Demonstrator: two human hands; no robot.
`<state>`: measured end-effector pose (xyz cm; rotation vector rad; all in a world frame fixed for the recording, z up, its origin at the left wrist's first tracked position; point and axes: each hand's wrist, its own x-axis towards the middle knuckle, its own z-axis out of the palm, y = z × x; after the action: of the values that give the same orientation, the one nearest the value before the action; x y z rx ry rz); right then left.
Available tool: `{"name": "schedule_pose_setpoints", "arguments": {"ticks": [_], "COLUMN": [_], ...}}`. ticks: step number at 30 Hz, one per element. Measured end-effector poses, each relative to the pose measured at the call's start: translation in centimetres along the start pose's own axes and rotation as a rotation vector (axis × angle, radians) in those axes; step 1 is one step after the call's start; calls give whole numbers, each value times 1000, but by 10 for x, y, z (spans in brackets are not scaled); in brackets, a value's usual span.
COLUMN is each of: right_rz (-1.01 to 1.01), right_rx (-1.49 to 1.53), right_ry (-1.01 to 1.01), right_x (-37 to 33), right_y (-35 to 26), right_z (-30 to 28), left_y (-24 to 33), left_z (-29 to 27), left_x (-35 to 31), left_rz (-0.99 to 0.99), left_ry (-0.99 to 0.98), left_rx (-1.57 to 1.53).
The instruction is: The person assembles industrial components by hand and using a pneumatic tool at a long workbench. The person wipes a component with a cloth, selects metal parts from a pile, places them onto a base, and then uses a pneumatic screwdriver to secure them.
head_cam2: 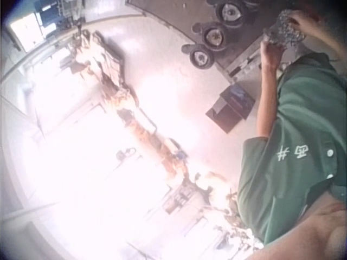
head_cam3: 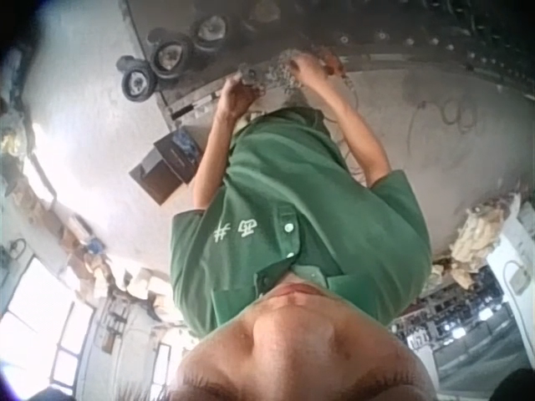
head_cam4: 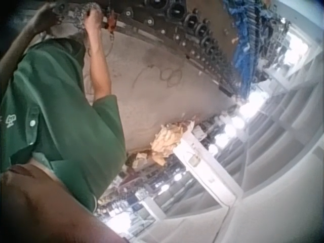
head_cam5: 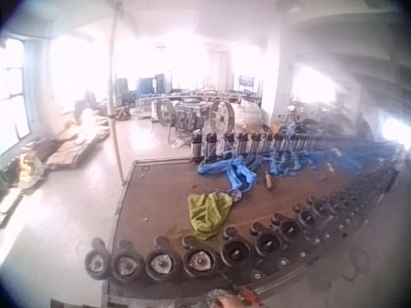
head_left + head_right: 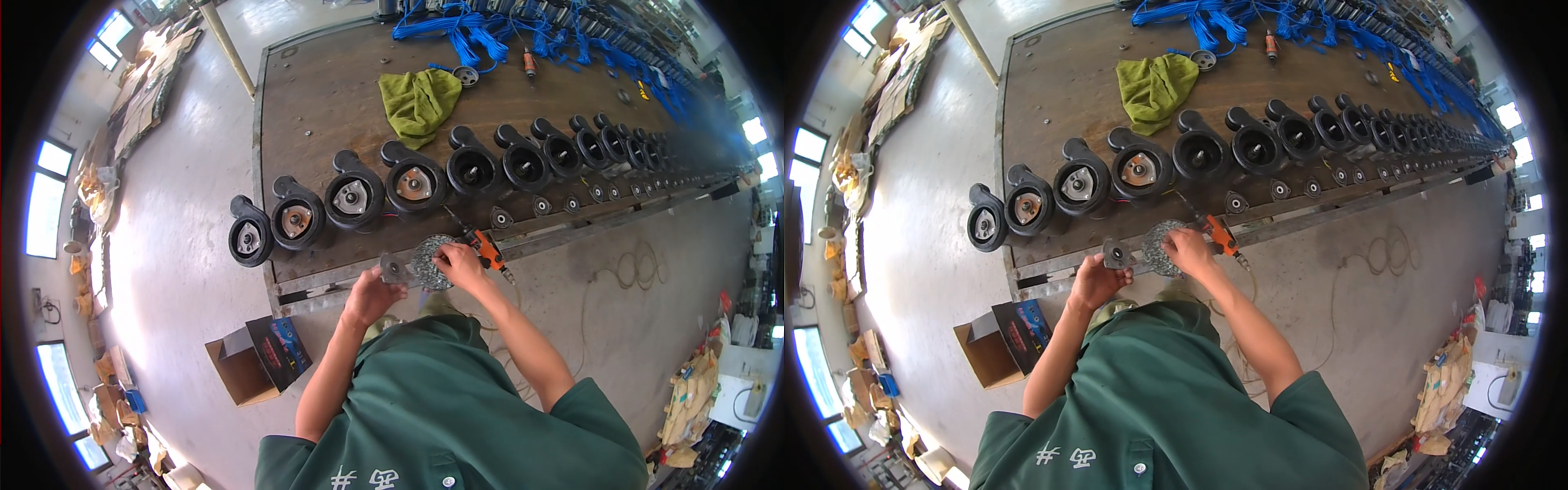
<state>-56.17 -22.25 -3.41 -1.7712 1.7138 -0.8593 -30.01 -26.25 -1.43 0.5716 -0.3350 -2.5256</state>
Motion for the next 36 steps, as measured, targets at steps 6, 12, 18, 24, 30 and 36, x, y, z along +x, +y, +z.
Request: {"name": "schedule_pose_setpoints", "arguments": {"ticks": [6,12,18,24,30,36], "right_rz": [346,494,457,303,170,-148], "right_rx": [708,861,634,455,539,282], "right_ry": [-263,-409,-407,-189,71,201], "right_x": [0,1,9,11,17,23], "right_y": [-80,-98,-102,-103,-140,-149], "right_z": [-37,-43,-50,-59,-71,-57], "left_y": [1,10,12,10,5,4], "left_z": [20,34,35,44,39,52], "left_x": [-7,-7,-7,-8,-7,-8], "left_rz": [34,120,122,121,58,23], "left_ry": [-121,-133,-104,-132,-179,-211], "left_rx": [-30,131,196,104,67,86]}}
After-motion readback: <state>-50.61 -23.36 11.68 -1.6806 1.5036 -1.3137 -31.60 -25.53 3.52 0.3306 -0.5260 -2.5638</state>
